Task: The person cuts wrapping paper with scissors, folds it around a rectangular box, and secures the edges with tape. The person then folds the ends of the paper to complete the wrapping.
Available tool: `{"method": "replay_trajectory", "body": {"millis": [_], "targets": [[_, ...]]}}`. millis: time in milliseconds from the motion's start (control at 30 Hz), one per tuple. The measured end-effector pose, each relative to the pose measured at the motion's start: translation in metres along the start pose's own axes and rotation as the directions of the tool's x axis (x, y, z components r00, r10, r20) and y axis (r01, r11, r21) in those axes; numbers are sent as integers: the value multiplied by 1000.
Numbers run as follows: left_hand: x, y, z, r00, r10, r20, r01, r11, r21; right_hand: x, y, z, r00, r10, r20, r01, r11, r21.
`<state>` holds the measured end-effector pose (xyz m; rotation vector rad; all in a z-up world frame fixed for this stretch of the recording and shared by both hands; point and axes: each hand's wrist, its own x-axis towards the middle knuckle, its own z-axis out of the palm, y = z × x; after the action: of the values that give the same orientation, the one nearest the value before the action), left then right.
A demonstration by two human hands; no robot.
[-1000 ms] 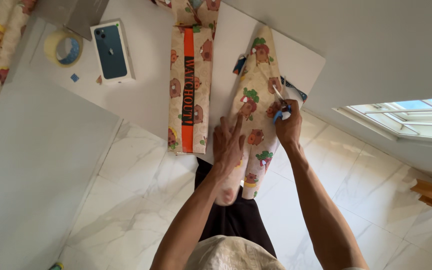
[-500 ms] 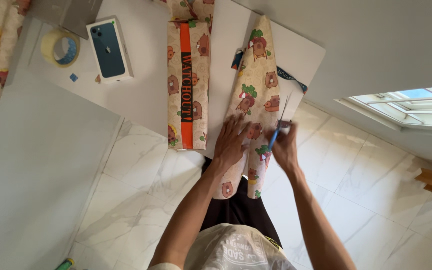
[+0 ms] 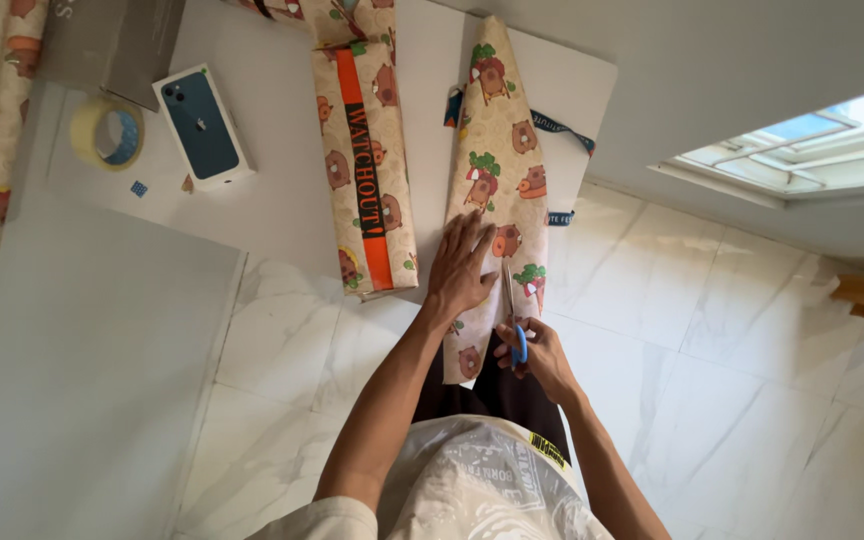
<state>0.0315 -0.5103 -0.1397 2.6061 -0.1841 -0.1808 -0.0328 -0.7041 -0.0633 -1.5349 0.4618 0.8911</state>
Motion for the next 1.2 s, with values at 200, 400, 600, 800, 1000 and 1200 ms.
{"method": "replay_trajectory", "body": {"millis": [200, 400, 600, 800, 1000, 1200], "targets": [[1, -8, 2, 999, 35, -39, -35, 999, 0, 9, 6, 8, 1000, 16, -26, -15, 999, 52], [7, -11, 9, 1000, 12, 3, -12, 1000, -7, 10, 4, 11, 999, 36, -22, -35, 998, 60], [7, -13, 7, 1000, -1, 21, 1, 1000, -6, 15, -1, 15, 999, 0, -49, 1, 1000, 21], [3, -8, 3, 1000, 2, -28, -4, 997, -75, 29, -5, 19, 995, -39, -90, 37, 999, -22], [9, -8, -3, 1000, 0, -10, 0, 998, -70, 37, -11, 16, 989, -86, -120, 74, 992, -102], [8, -10, 3, 1000, -15, 16, 17, 997, -81, 51, -12, 11, 985, -94, -147, 83, 993, -82]]}}
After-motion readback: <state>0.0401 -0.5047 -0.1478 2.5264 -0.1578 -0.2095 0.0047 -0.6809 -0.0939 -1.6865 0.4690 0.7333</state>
